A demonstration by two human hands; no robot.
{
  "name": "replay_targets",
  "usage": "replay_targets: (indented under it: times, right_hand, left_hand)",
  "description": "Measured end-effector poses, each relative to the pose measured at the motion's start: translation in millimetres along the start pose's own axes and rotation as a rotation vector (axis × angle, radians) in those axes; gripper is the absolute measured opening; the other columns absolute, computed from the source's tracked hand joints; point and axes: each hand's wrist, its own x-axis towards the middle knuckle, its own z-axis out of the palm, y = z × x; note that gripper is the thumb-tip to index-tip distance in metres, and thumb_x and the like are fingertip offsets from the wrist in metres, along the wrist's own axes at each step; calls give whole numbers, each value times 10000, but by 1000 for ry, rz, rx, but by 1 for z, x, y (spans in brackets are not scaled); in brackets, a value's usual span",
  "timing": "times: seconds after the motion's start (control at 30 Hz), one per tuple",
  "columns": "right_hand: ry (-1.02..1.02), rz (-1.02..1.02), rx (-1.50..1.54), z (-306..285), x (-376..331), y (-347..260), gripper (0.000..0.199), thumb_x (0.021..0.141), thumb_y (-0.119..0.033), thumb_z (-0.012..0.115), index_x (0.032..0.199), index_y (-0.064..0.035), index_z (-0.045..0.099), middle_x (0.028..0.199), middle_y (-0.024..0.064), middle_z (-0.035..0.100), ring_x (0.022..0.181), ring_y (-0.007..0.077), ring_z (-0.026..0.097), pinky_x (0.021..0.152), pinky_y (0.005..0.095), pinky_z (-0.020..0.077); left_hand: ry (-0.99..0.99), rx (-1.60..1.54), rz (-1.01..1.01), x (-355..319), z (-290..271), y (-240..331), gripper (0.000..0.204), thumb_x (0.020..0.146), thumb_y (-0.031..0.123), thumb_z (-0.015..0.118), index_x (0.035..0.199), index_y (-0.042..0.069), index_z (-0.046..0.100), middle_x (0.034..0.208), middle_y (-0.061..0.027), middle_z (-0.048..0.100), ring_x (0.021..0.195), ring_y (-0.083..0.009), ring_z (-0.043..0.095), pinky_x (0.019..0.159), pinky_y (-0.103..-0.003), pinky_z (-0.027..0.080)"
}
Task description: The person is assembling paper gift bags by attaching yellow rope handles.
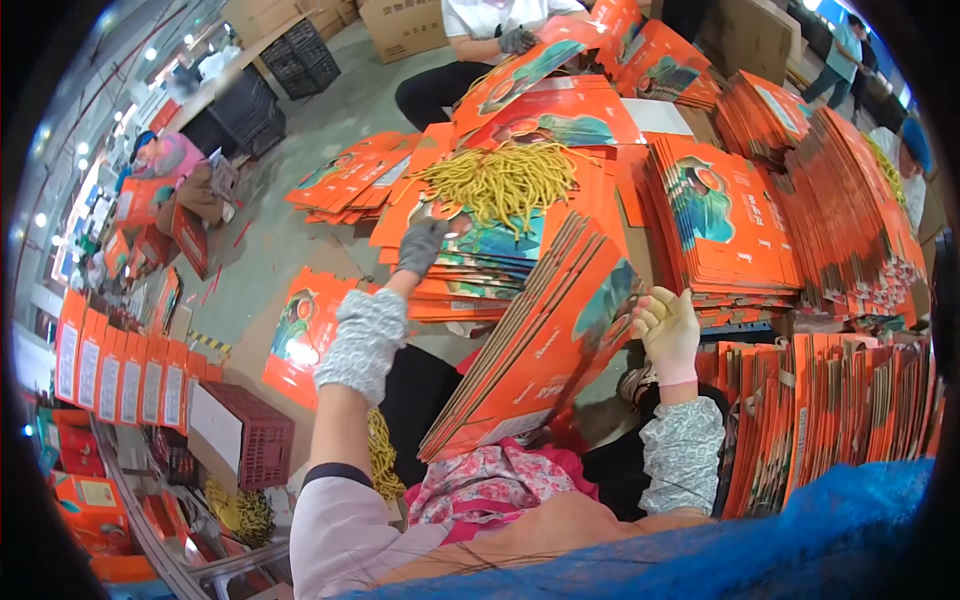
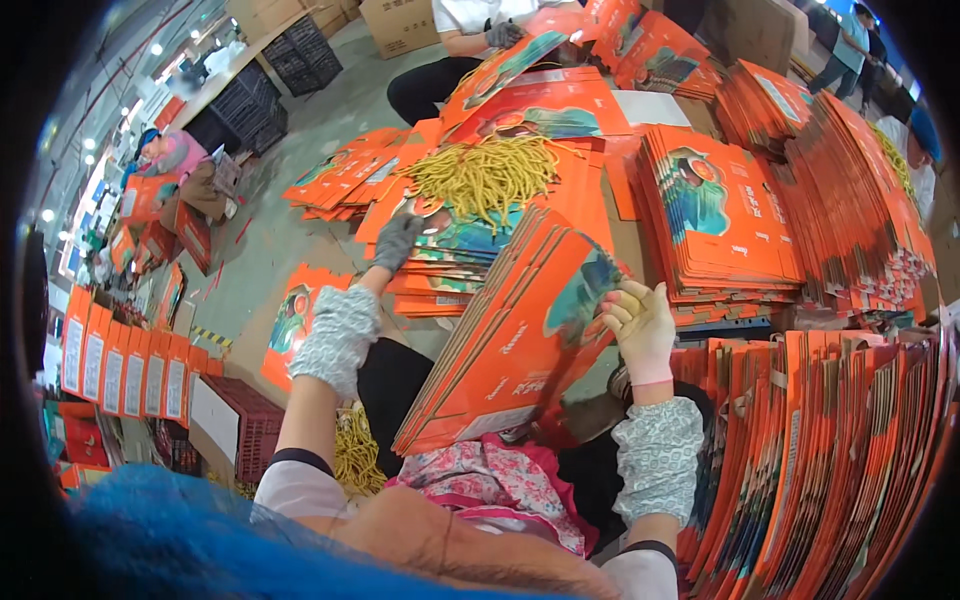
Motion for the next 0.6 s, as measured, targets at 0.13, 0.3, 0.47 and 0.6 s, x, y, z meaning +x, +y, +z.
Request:
replay_targets:
  times: [0.13, 0.3, 0.47, 0.6]
  right_hand:
    - [-53, -59, -240, 5, -2, -7, 536, 967, -431, 341, 1044, 65, 529, 783, 151, 618, 663, 247, 618, 615, 325, 500]
    - [-171, -108, -336, 21, -9, -9, 484, 968, -365, 334, 1021, 70, 541, 799, 154, 629, 668, 229, 625, 625, 311, 499]
    - [-226, -43, -126, 1, -15, -15, 594, 959, -470, 340, 1153, 74, 479, 1023, 227, 602, 920, 304, 619, 798, 377, 498]
    - [-412, 11, 342, 13, -23, -15, 773, 920, -579, 328, 1375, 44, 276, 1405, 261, 309, 1311, 388, 296, 1057, 510, 281]
  left_hand:
    - [-75, 177, -174, 48, 59, 51, 589, 771, 586, 550, 991, 44, 622, 1051, -205, 623, 951, -384, 594, 833, -466, 451]
    - [-2, 167, -96, 65, 91, -33, 450, 812, 446, 514, 1048, 80, 625, 1058, -221, 618, 1025, -374, 567, 867, -443, 443]
    - [76, 211, -40, 51, 74, 11, 398, 849, 428, 508, 965, 64, 620, 925, -211, 628, 896, -377, 581, 799, -458, 443]
    - [216, -148, 384, 32, 21, 14, 225, 903, 263, 506, 907, 74, 629, 855, -140, 638, 800, -265, 608, 743, -379, 472]
